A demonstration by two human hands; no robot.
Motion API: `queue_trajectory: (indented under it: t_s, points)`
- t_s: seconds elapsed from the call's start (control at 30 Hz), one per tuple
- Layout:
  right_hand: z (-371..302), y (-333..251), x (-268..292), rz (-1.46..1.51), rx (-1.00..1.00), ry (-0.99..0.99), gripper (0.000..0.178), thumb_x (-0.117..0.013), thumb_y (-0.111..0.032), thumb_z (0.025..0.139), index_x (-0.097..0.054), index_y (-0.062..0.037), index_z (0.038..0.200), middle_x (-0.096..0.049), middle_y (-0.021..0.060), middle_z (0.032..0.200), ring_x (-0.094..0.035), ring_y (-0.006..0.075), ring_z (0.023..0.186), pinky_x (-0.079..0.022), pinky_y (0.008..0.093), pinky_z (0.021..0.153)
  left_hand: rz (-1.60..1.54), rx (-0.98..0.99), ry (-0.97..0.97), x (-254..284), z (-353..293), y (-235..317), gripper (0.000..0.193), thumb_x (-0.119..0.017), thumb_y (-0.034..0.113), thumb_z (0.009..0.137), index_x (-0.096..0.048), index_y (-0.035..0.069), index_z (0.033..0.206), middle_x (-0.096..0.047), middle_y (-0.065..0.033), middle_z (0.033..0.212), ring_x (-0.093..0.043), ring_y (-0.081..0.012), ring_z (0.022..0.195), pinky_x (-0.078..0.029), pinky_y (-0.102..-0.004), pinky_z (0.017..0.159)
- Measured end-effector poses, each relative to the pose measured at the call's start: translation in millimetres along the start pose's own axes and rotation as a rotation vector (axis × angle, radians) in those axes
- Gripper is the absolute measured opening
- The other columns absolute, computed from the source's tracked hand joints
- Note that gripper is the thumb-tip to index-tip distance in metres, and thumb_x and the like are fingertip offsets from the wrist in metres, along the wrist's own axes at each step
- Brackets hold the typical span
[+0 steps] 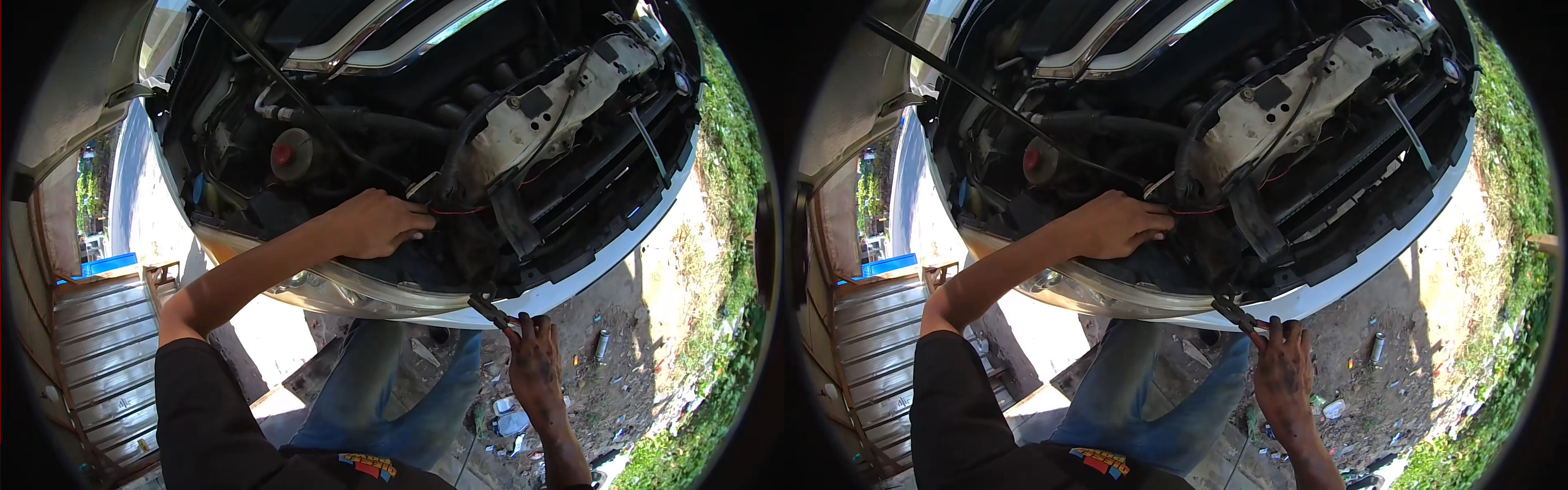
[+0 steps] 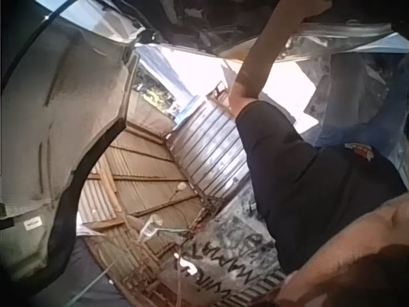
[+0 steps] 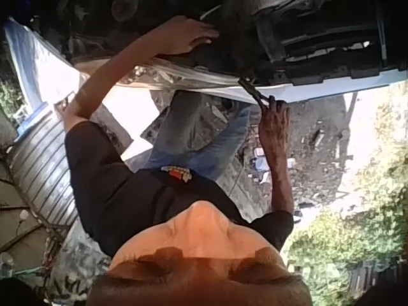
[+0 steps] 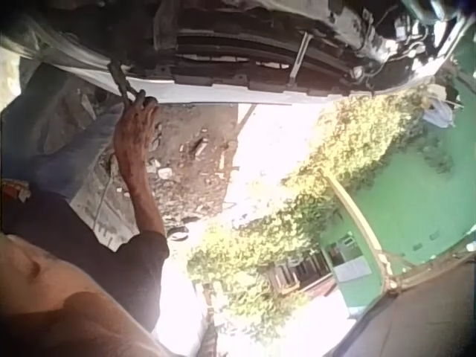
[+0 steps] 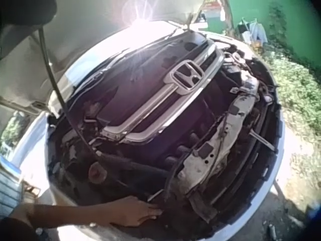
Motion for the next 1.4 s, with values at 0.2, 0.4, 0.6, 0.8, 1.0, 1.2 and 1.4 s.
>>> queue_trajectory:
  t_s: [0.2, 0.4, 0.6, 0.8, 1.0, 1.2, 1.4]
  points:
    - [8, -8, 22, 0.194, -0.015, -0.182, 0.028, -0.058, -0.013, 0.100, -0.057, 0.0026, 0.123, -0.056, 0.0224, 0.100, -0.058, 0.0419, 0.088, -0.046, 0.0520, 0.077, -0.069, -0.090, 0.022, 4, 7, -3, 0.022, -0.060, 0.019, 0.096, -0.065, 0.011, 0.115, -0.070, -0.0060, 0.112, -0.069, -0.0327, 0.096, -0.054, -0.0464, 0.081]
    - [41, -33, 13, -0.108, 0.135, -0.010, 0.025, -0.057, -0.011, 0.099, -0.059, 0.0039, 0.118, -0.054, 0.0215, 0.098, -0.055, 0.0387, 0.093, -0.046, 0.0506, 0.078, -0.087, -0.060, 0.017, 0, 5, -13, 0.023, -0.061, 0.016, 0.094, -0.067, 0.011, 0.116, -0.071, -0.0050, 0.113, -0.069, -0.0335, 0.096, -0.054, -0.0466, 0.080]
    - [46, -44, 12, -0.284, 0.078, -0.029, 0.028, -0.066, -0.009, 0.089, -0.060, 0.0056, 0.112, -0.054, 0.0200, 0.103, -0.053, 0.0361, 0.097, -0.048, 0.0459, 0.084, -0.091, -0.088, 0.052, 2, 6, -10, 0.024, -0.062, 0.015, 0.093, -0.067, 0.011, 0.116, -0.072, -0.0050, 0.115, -0.070, -0.0335, 0.095, -0.055, -0.0467, 0.078]
    - [58, -55, 16, -0.412, 0.100, 0.069, 0.034, -0.072, -0.009, 0.081, -0.060, 0.0022, 0.111, -0.055, 0.0174, 0.107, -0.052, 0.0337, 0.101, -0.045, 0.0469, 0.086, -0.084, -0.081, 0.058, 0, 5, -11, 0.026, -0.063, 0.013, 0.091, -0.067, 0.011, 0.117, -0.072, -0.0053, 0.113, -0.070, -0.0336, 0.095, -0.055, -0.0458, 0.077]
    - [57, -46, 18, -0.420, 0.054, 0.075, 0.038, -0.072, -0.009, 0.079, -0.058, -0.0006, 0.113, -0.054, 0.0167, 0.110, -0.053, 0.0337, 0.103, -0.044, 0.0477, 0.089, -0.098, -0.083, 0.064, 0, 7, -11, 0.026, -0.064, 0.014, 0.091, -0.068, 0.010, 0.116, -0.073, -0.0055, 0.111, -0.070, -0.0331, 0.093, -0.055, -0.0456, 0.076]
    - [54, -53, 18, -0.206, 0.041, -0.047, 0.041, -0.068, -0.006, 0.080, -0.056, 0.0031, 0.118, -0.052, 0.0192, 0.111, -0.054, 0.0393, 0.104, -0.045, 0.0493, 0.090, -0.103, -0.083, 0.071, 1, 7, -10, 0.024, -0.064, 0.014, 0.091, -0.068, 0.010, 0.115, -0.073, -0.0058, 0.110, -0.071, -0.0325, 0.092, -0.055, -0.0454, 0.075]
    - [56, -51, 34, 0.126, -0.048, -0.332, 0.031, -0.062, -0.015, 0.089, -0.062, 0.0009, 0.116, -0.057, 0.0215, 0.104, -0.058, 0.0423, 0.096, -0.047, 0.0511, 0.087, -0.102, -0.064, 0.055, 0, 5, -10, 0.025, -0.064, 0.014, 0.091, -0.069, 0.009, 0.115, -0.073, -0.0062, 0.110, -0.071, -0.0332, 0.091, -0.055, -0.0455, 0.074]
Point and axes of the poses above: each hand's wrist, its own z-axis towards the middle knuckle, its own x-axis out of the back of the hand, y = z × x, the point moved 6 cm from there along z, towards the middle knuckle
